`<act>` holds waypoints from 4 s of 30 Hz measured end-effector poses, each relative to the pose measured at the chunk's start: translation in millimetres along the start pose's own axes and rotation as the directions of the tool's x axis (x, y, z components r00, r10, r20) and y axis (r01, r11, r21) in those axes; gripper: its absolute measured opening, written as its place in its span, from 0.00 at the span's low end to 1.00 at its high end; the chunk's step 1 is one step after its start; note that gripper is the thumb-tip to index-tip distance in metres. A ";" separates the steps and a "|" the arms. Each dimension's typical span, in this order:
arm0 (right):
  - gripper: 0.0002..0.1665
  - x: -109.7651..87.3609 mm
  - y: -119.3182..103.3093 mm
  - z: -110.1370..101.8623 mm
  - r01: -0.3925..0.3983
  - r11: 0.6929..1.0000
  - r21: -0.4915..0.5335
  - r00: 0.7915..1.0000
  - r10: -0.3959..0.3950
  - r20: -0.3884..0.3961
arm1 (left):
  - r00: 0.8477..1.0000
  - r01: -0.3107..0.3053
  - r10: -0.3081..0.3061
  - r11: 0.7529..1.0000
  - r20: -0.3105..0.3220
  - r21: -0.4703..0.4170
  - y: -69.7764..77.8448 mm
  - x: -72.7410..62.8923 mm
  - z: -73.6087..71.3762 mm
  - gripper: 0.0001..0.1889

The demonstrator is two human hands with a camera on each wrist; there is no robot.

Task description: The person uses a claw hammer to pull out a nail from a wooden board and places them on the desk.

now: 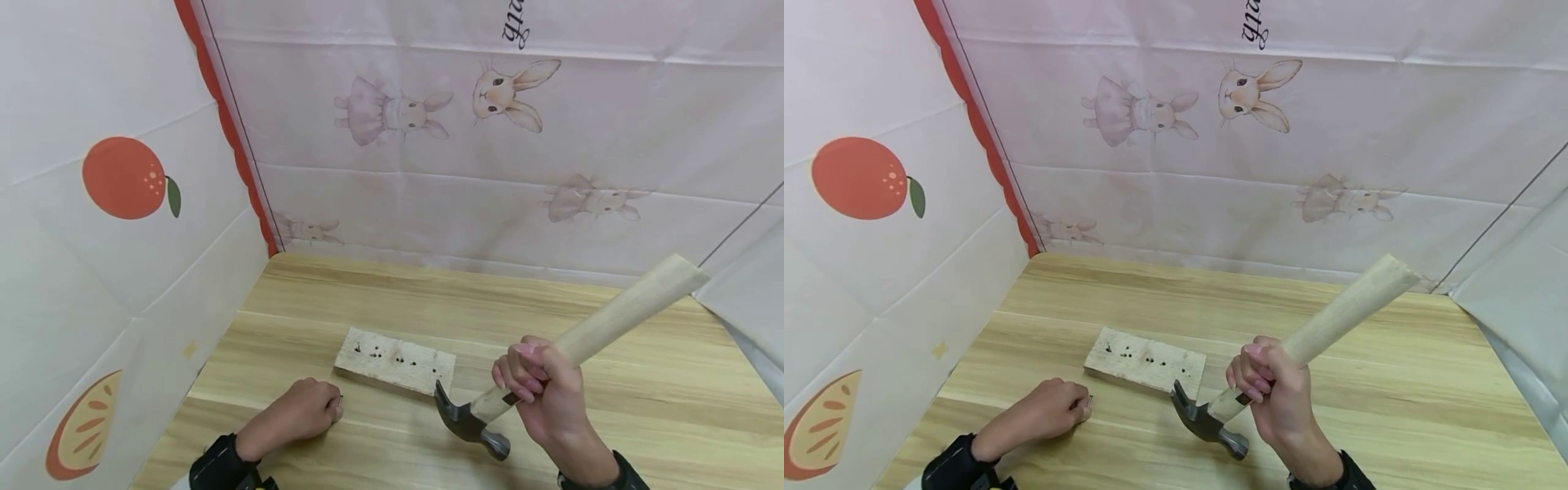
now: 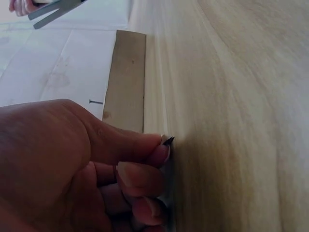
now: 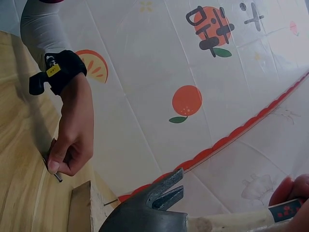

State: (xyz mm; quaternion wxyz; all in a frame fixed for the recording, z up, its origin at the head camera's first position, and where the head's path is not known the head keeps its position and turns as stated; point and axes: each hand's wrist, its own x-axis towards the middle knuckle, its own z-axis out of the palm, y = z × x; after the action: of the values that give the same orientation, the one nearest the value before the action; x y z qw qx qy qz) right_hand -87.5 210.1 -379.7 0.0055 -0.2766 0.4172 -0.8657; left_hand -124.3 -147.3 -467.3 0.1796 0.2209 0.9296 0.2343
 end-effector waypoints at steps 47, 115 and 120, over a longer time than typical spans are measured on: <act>0.25 59.3 -28.2 22.5 -0.018 0.973 -0.232 0.999 0.025 0.028 | 0.981 -0.123 0.135 0.989 -0.138 0.087 3.5 61.0 -38.5 0.69; 0.16 120.6 98.4 35.3 -0.468 0.507 -0.724 0.869 0.413 -0.272 | 0.986 -0.142 0.148 0.986 -0.071 0.088 0.3 81.3 -37.3 0.50; 0.18 119.9 100.6 35.8 -0.457 0.509 -0.729 0.876 0.398 -0.271 | 0.984 -0.153 0.160 0.984 -0.077 0.088 -1.1 80.9 -36.7 0.49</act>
State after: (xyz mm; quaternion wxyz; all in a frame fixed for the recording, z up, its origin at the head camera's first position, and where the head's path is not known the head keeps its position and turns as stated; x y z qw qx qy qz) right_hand -194.0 89.9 -377.9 0.0849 -0.1101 0.8024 -0.5804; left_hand -208.4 -121.2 -456.2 0.1125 0.2903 0.9249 0.2183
